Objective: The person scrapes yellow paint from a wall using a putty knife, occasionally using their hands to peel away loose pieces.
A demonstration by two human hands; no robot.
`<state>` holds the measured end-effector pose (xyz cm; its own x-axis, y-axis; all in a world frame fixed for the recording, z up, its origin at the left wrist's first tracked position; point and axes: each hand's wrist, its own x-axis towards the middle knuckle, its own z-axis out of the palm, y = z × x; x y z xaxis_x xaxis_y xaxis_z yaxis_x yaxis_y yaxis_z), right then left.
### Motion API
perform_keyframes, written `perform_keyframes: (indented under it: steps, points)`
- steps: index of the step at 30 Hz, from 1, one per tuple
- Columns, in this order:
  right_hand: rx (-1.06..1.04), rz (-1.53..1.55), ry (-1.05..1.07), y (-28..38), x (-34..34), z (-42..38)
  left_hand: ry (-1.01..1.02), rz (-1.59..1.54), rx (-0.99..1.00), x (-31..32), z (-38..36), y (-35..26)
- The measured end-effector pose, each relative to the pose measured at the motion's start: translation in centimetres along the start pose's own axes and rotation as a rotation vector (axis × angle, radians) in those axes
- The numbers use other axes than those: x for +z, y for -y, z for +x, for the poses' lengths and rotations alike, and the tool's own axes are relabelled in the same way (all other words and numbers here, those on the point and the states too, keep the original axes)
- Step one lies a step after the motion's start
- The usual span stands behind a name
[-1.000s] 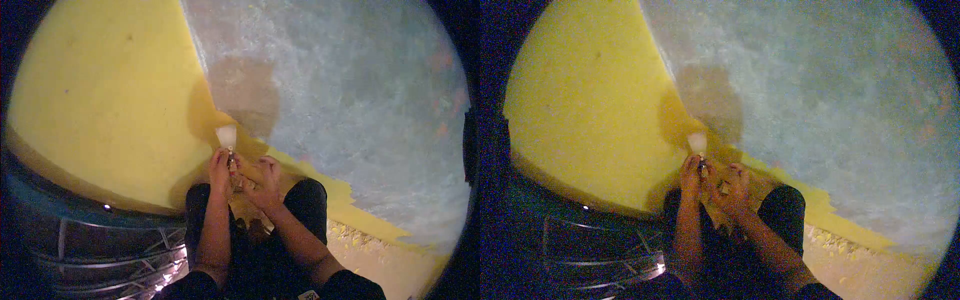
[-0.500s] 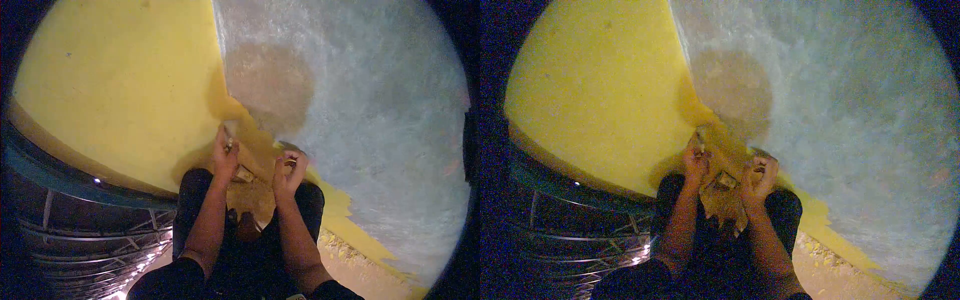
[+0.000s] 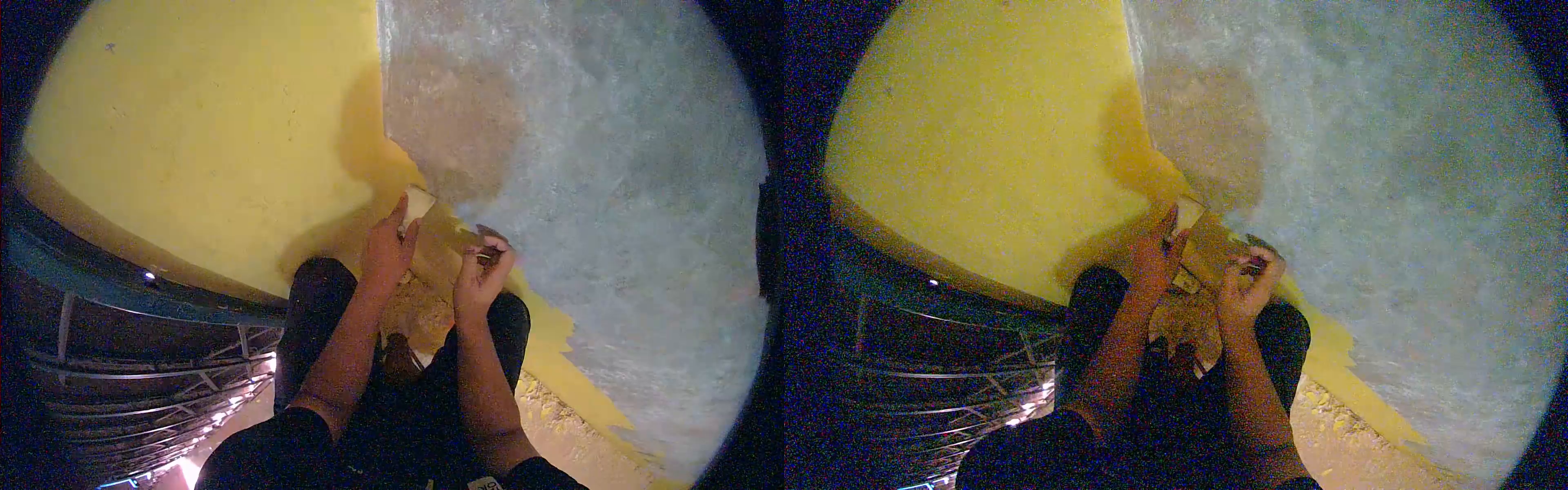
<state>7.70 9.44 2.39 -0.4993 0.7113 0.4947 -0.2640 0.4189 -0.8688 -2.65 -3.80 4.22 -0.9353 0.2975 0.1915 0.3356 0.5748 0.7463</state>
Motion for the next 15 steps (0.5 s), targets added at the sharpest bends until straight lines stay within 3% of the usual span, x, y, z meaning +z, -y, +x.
perform_keyframes:
  steps: [2,4,5,7,9,11,13,15]
  points:
    - [-0.003,-0.055,-0.011,-0.7,0.2,-0.2,-0.098,0.008,0.103,0.6,0.7,1.2]
    - [-0.005,-0.104,-0.023,-0.9,-0.1,-0.5,0.095,-0.039,-0.037,-0.3,1.5,1.2]
    - [0.075,-0.033,0.0,0.5,-0.2,-0.4,0.089,-0.034,-0.039,-0.6,1.5,1.1]
    - [0.143,0.078,0.025,0.5,0.4,-0.6,0.048,0.298,0.17,-1.9,2.3,0.6]
    - [-0.018,-0.003,0.048,-2.5,0.0,-0.1,-0.062,0.274,0.242,0.1,1.4,2.4]
    - [-0.026,0.039,0.007,-2.5,0.6,0.5,-0.175,0.254,0.342,-0.2,3.8,2.5]
    - [0.035,0.03,0.001,-1.6,-0.1,-0.2,0.09,0.18,0.106,-1.0,2.6,1.5]
    - [-0.024,-0.068,0.026,-0.7,-0.6,0.3,0.122,0.148,0.045,-1.5,2.1,-0.1]
